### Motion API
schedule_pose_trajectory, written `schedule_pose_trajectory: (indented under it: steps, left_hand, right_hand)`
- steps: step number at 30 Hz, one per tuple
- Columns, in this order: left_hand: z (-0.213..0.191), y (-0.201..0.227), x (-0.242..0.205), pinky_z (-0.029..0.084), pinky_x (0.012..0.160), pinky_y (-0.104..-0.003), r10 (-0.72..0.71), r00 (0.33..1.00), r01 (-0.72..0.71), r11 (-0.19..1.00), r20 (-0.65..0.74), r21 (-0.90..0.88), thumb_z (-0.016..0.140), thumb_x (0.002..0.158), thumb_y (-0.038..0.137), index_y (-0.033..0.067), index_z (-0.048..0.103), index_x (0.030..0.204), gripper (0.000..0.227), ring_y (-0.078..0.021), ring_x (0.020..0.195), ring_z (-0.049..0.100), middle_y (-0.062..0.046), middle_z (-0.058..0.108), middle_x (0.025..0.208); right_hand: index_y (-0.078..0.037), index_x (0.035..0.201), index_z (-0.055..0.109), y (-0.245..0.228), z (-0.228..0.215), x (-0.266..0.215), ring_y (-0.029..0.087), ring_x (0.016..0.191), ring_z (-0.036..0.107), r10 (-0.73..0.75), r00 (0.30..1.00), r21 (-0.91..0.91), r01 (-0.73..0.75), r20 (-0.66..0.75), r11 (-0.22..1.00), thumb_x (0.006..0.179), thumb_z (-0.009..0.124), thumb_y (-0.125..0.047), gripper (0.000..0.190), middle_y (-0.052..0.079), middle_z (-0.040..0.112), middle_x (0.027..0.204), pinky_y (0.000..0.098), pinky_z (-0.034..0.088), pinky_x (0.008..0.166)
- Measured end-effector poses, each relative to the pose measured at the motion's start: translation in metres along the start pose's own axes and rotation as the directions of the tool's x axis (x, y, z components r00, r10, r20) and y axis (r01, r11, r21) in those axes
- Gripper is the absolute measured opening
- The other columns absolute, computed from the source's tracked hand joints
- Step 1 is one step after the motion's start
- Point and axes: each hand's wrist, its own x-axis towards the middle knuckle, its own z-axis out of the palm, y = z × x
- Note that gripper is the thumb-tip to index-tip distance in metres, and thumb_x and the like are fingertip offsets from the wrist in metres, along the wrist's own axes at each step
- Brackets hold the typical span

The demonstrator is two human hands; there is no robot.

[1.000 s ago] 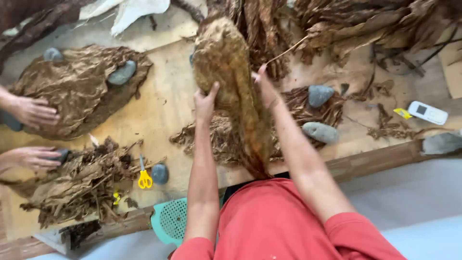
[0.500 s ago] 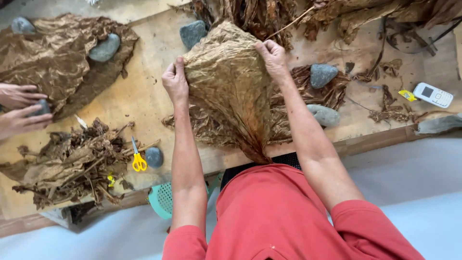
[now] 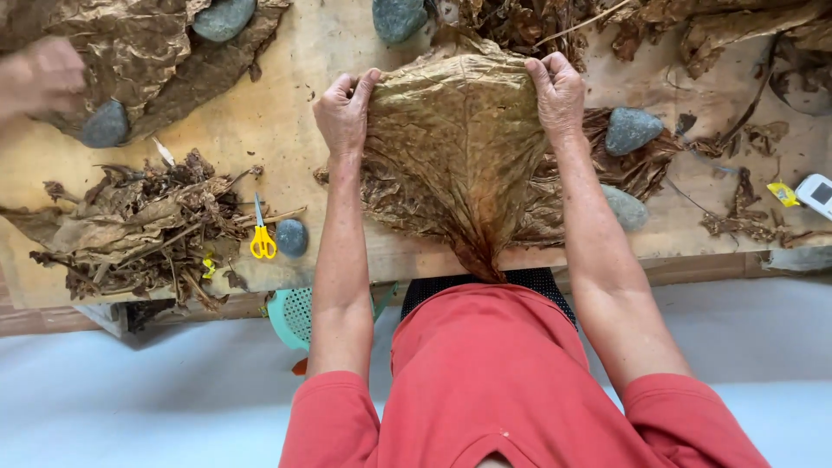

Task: The person handles large, dried cocoa leaves on a wooden table, smoothing them out by hand and using a stone to press and flatten the material. They separate the leaves and arrange them on the table alongside other processed leaves and tools.

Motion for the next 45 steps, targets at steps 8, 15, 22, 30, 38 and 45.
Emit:
schedule_pose_trajectory:
  steps: [8, 15, 22, 30, 38, 45]
  left_hand:
    - [-0.004, -0.031, 0.008, 0.047, 0.052, -0.025, -0.223, 0.971, 0.227, 0.774, 0.081, -0.591, 0.076, 0.091, 0.048, 0.0115, 0.069, 0.077, 0.04, -0.0112, 0.06, 0.061, -0.001, 0.068, 0.069]
    - [0.045, -0.07, -0.107, 0.06, 0.079, -0.035, -0.395, 0.785, 0.6, 0.678, 0.477, -0.425, 0.091, 0.085, 0.032, 0.0072, 0.076, 0.108, 0.037, -0.015, 0.087, 0.071, -0.011, 0.078, 0.093]
    - [0.069, -0.039, -0.106, 0.06, 0.085, -0.045, -0.459, 0.874, 0.478, 0.872, 0.158, -0.107, 0.085, 0.087, 0.04, 0.0107, 0.075, 0.115, 0.041, -0.0262, 0.094, 0.077, -0.011, 0.079, 0.096]
    - [0.134, -0.092, -0.108, 0.062, 0.089, -0.054, -0.336, 0.922, 0.247, 0.893, 0.191, 0.377, 0.076, 0.093, 0.04, 0.0213, 0.058, 0.127, 0.042, -0.034, 0.115, 0.067, -0.004, 0.057, 0.117]
    - [0.068, -0.061, -0.101, 0.055, 0.084, -0.04, -0.297, 0.955, 0.294, 0.953, -0.025, -0.068, 0.084, 0.087, 0.031, 0.0175, 0.066, 0.1, 0.026, -0.0246, 0.09, 0.069, -0.004, 0.061, 0.09]
    - [0.059, -0.04, -0.1, 0.059, 0.077, -0.035, -0.345, 0.936, 0.317, 0.91, -0.066, -0.269, 0.08, 0.09, 0.023, 0.0184, 0.07, 0.101, 0.016, -0.0173, 0.082, 0.073, -0.004, 0.075, 0.088]
  right_hand:
    - [-0.018, 0.087, 0.053, -0.008, 0.003, 0.027, 0.005, 0.065, 0.039, -0.086, 0.996, 0.071, 0.083, 0.032, 0.994, 0.105, 0.072, -0.053, 0.044, -0.007, 0.047, 0.075, 0.0242, 0.031, 0.054]
    - [-0.014, 0.116, 0.075, 0.13, 0.001, -0.069, 0.021, 0.106, 0.073, 0.45, 0.885, 0.508, -0.444, 0.119, 0.739, 0.098, 0.065, -0.065, 0.055, 0.008, 0.074, 0.113, 0.0389, 0.059, 0.099]
    - [-0.013, 0.094, 0.071, 0.091, 0.025, -0.121, 0.008, 0.072, 0.072, 0.556, 0.83, 0.574, -0.444, -0.026, 0.689, 0.098, 0.079, -0.028, 0.017, -0.002, 0.071, 0.081, 0.0225, 0.06, 0.065]
    - [-0.013, 0.099, 0.066, 0.173, 0.012, -0.127, 0.008, 0.081, 0.062, 0.472, 0.812, 0.482, -0.279, -0.344, 0.831, 0.106, 0.065, -0.037, 0.025, 0.0, 0.061, 0.085, 0.0222, 0.054, 0.074]
    - [-0.016, 0.088, 0.066, 0.129, -0.022, -0.098, 0.01, 0.077, 0.053, 0.111, 0.795, -0.018, -0.151, -0.596, 0.988, 0.108, 0.064, -0.038, 0.03, 0.0, 0.06, 0.075, 0.03, 0.05, 0.077]
    - [-0.026, 0.089, 0.069, 0.152, -0.031, -0.082, 0.017, 0.075, 0.069, 0.092, 0.774, -0.184, -0.261, -0.626, 0.948, 0.104, 0.065, -0.049, 0.029, -0.001, 0.07, 0.073, 0.0358, 0.057, 0.078]
